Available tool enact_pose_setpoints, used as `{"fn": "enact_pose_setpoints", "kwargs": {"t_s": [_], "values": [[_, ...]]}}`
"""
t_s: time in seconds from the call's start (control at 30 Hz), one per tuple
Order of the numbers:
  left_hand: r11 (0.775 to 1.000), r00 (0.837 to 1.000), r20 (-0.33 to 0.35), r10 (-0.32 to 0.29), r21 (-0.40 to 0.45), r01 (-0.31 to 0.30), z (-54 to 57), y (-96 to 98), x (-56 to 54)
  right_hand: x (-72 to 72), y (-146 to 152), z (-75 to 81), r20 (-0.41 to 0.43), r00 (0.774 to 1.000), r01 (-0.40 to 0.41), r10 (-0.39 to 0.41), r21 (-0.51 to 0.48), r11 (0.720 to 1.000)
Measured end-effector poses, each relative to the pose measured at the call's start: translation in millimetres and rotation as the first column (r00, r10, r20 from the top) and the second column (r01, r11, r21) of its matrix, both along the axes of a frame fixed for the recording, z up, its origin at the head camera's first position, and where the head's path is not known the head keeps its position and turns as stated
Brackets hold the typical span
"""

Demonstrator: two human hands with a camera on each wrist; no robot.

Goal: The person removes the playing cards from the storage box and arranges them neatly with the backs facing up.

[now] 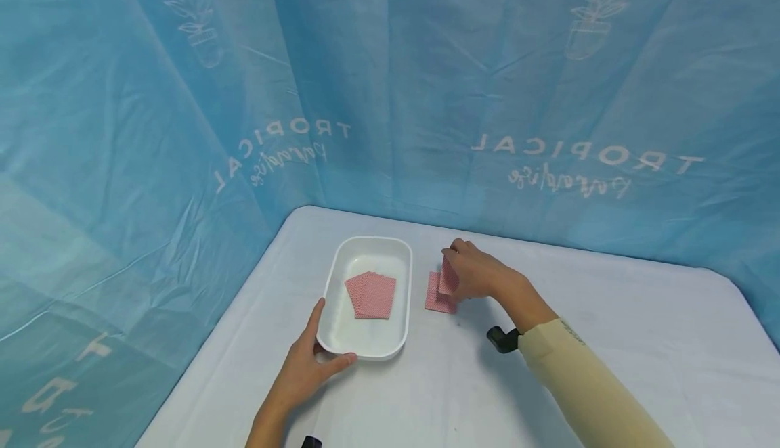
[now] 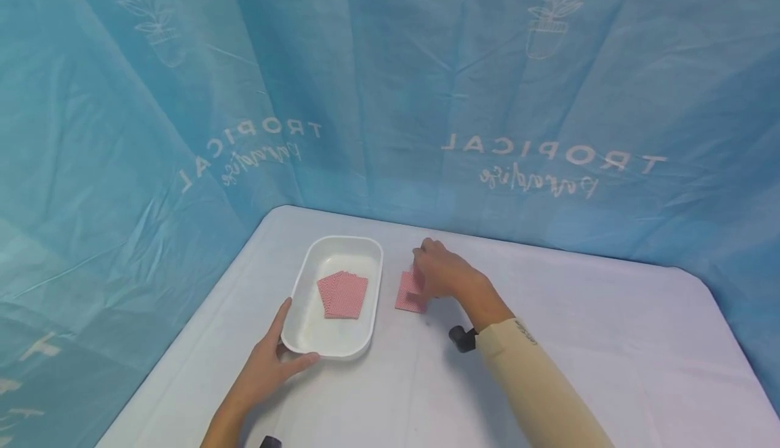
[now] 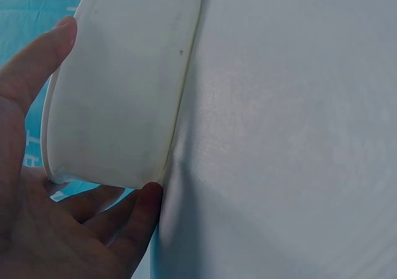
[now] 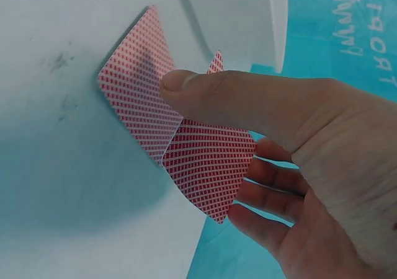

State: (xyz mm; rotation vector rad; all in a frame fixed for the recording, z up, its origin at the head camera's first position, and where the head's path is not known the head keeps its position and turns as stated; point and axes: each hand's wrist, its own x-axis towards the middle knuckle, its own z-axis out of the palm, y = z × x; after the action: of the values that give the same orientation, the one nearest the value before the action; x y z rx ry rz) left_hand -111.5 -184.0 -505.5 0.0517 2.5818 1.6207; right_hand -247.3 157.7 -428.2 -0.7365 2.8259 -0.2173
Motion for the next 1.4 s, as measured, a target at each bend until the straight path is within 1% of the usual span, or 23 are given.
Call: {"fn": "enact_pose_setpoints", "kwargs": {"t_s": [0.1,0.13,0.33,0.37,0.53,0.67,0.8,0.97,1.4], "values": [[1.0,1.0,-0.011,-0.006,-0.006,0.006,1.5,1.1,0.8,-0.1,4.6,-4.0,0.011,1.0,0.01,-0.01,0.003,1.0],[1.0,1.0,-0.005,-0.007,0.001,0.007,6.8,2.3,2.4,0.0,6.0,-4.9,0.016,1.0,0.009,-0.009,0.002,1.0],[1.0,1.0,0.003,0.001,-0.005,-0.001,7.3,1.6,2.4,2.6,10.8,-6.1,0.065,0.998,0.02,-0.021,0.015,1.0],[1.0,1.0,-0.005,0.004,-0.009,-0.004,1.8,0.0,0.7,2.9,10.8,-6.0,0.072,0.997,0.022,-0.023,0.014,1.0],[1.0,1.0,-0.011,0.002,-0.017,-0.002,1.3,-0.8,0.8,2.1,12.2,-8.4,0.084,0.996,0.02,-0.02,0.008,1.0],[1.0,1.0,-0.007,-0.001,-0.026,0.001,-0.7,0.5,2.9,4.5,17.5,-12.7,0.084,0.996,0.02,-0.021,0.013,1.0],[0.999,1.0,-0.016,-0.001,-0.033,0.0,-1.1,1.2,4.8,6.6,22.2,-16.0,0.089,0.996,0.021,-0.022,0.015,1.0],[0.999,1.0,-0.03,-0.002,-0.032,0.001,-0.8,1.2,3.7,7.5,26.0,-19.5,0.094,0.995,0.034,-0.037,0.029,0.999],[0.999,1.0,-0.016,-0.007,-0.043,0.006,0.6,-0.4,1.1,15.5,30.1,-24.7,0.12,0.99,0.067,-0.073,0.052,0.996]]}}
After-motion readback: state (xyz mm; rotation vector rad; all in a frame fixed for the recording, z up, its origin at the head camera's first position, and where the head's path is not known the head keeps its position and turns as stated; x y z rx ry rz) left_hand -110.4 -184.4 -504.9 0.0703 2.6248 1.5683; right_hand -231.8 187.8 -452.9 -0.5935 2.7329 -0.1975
